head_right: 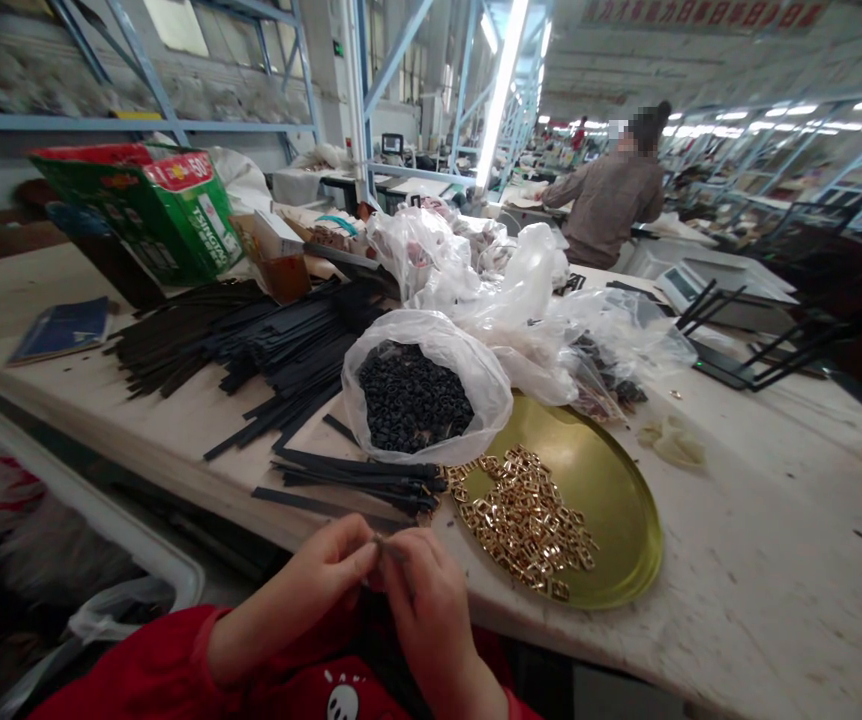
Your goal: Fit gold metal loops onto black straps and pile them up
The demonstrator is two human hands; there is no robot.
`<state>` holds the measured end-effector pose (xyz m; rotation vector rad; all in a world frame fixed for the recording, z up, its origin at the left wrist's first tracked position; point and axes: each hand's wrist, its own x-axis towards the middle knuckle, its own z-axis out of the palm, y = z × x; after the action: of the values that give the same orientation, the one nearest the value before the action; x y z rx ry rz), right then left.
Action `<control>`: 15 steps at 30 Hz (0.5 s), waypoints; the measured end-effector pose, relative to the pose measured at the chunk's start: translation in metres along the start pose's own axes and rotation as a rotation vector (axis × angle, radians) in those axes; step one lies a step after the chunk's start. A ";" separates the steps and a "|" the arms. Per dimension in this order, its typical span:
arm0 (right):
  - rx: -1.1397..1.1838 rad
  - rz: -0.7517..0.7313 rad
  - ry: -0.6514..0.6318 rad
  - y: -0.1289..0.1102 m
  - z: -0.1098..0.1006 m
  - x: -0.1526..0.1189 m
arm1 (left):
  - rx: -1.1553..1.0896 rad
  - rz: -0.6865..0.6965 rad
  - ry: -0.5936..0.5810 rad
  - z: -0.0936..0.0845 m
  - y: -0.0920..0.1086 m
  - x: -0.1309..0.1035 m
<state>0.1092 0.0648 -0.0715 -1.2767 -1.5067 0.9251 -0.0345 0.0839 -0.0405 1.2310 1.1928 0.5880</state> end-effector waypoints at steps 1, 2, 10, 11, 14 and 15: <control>0.001 0.020 -0.012 0.001 -0.001 0.001 | 0.061 0.023 0.027 0.001 0.000 -0.002; 0.032 0.074 -0.025 0.003 -0.002 0.002 | 0.117 0.045 0.042 0.001 0.001 -0.004; 0.332 0.324 -0.118 0.008 0.000 0.008 | 0.098 -0.038 -0.092 -0.004 0.000 -0.010; 0.333 0.323 -0.122 0.008 0.000 0.007 | 0.085 -0.054 -0.100 -0.005 0.000 -0.010; 0.196 0.241 -0.106 0.006 0.001 0.004 | 0.125 -0.051 -0.087 -0.006 0.000 -0.009; 0.118 0.189 -0.093 0.005 0.000 0.003 | 0.143 -0.040 -0.083 -0.007 0.001 -0.009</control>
<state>0.1104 0.0684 -0.0759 -1.3211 -1.3965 1.1931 -0.0438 0.0786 -0.0358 1.3361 1.2036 0.4234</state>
